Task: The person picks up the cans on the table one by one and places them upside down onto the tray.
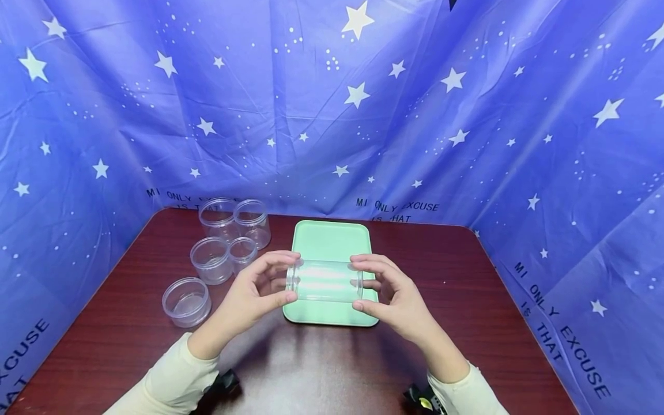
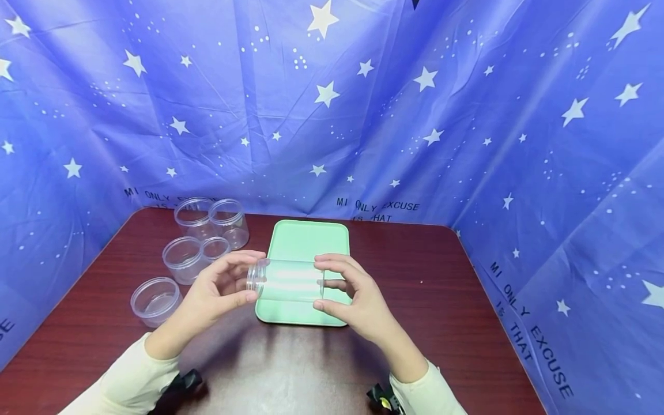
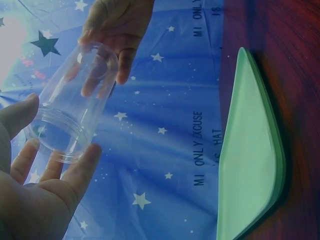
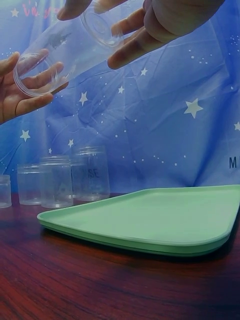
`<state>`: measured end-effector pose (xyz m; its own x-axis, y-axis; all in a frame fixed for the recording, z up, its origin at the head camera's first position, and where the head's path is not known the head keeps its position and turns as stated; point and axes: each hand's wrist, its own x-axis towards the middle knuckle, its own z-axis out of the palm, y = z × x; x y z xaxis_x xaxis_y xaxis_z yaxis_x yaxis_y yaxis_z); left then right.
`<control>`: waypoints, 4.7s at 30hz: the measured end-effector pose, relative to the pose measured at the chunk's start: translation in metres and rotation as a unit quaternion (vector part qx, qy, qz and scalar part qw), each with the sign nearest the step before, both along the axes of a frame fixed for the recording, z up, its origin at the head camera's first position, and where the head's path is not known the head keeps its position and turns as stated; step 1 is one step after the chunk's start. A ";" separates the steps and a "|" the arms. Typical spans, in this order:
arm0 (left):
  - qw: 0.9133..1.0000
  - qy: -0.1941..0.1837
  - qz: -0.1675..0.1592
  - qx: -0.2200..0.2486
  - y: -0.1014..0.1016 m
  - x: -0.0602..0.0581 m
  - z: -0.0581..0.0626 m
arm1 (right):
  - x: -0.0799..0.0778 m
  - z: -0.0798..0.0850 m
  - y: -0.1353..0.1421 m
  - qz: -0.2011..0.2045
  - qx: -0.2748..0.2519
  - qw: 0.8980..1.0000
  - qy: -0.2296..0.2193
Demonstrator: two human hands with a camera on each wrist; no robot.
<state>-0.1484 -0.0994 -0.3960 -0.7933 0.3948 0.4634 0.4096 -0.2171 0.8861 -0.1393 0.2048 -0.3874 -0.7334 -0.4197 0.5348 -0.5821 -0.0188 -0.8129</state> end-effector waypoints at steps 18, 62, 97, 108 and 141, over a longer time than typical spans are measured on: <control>1.000 0.001 0.001 -0.016 -0.006 0.002 0.008 | 0.001 0.001 -0.002 -0.003 -0.006 1.000 0.002; 0.982 0.039 -0.019 -0.182 -0.011 -0.005 0.009 | -0.114 0.071 0.069 -0.159 0.296 0.939 -0.081; 0.978 0.061 -0.020 -0.197 -0.010 0.000 0.002 | -0.193 0.060 0.014 -0.151 0.482 0.861 -0.055; 0.978 0.064 -0.025 -0.198 -0.008 0.000 0.002 | -0.200 0.056 0.003 -0.140 0.522 0.839 -0.062; 0.976 0.063 -0.017 -0.208 -0.008 0.002 0.006 | -0.205 0.031 -0.011 -0.140 0.564 0.814 -0.008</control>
